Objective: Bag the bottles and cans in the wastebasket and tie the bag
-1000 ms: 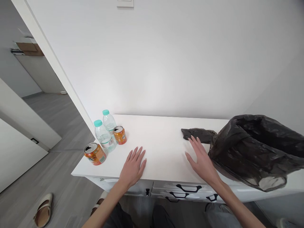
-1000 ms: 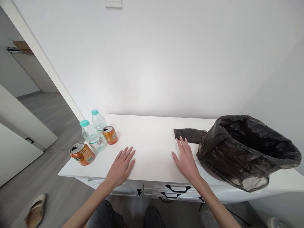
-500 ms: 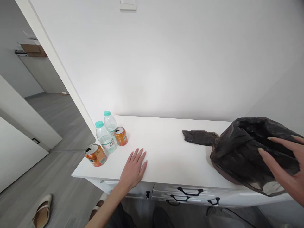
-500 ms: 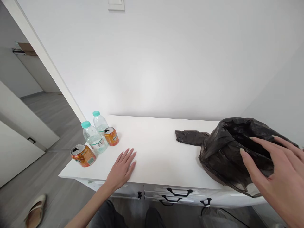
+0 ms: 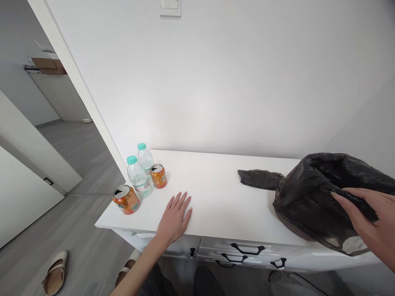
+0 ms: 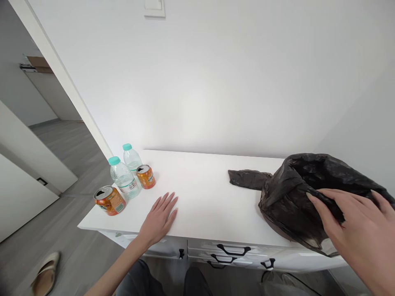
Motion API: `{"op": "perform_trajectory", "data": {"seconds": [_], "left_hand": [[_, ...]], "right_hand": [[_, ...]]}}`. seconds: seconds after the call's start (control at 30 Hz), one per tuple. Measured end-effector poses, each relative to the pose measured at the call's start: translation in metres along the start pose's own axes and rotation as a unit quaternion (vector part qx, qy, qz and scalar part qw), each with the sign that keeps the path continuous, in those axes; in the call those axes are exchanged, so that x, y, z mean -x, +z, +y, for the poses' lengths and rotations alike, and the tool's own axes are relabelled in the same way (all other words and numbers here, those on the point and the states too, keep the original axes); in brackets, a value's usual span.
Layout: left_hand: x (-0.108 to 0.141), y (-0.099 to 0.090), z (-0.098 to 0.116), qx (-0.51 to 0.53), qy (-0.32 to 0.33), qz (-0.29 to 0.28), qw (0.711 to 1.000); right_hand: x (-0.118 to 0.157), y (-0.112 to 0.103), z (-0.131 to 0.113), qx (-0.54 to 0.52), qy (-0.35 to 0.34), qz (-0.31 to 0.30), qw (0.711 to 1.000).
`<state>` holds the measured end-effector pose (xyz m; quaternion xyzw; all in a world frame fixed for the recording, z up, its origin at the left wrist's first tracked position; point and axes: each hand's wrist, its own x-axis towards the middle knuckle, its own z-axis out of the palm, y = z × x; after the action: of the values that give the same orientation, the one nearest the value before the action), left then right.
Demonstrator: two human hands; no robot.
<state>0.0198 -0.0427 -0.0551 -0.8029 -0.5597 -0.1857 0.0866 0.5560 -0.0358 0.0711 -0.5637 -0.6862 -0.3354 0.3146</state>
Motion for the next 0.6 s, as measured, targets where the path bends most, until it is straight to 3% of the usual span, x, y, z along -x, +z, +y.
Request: {"op": "perform_trajectory", "data": {"seconds": [0.17, 0.33, 0.6], "left_hand": [[0.001, 0.000, 0.002, -0.003, -0.004, -0.001, 1.000], [0.000, -0.001, 0.002, -0.006, -0.005, 0.003, 1.000], [0.003, -0.001, 0.003, -0.003, -0.005, -0.003, 1.000]], "right_hand": [[-0.001, -0.007, -0.013, -0.065, -0.047, -0.023, 0.997], [-0.014, -0.026, -0.055, -0.173, -0.044, -0.045, 0.983], [-0.037, -0.023, -0.117, -0.355, -0.113, -0.075, 0.925]]}}
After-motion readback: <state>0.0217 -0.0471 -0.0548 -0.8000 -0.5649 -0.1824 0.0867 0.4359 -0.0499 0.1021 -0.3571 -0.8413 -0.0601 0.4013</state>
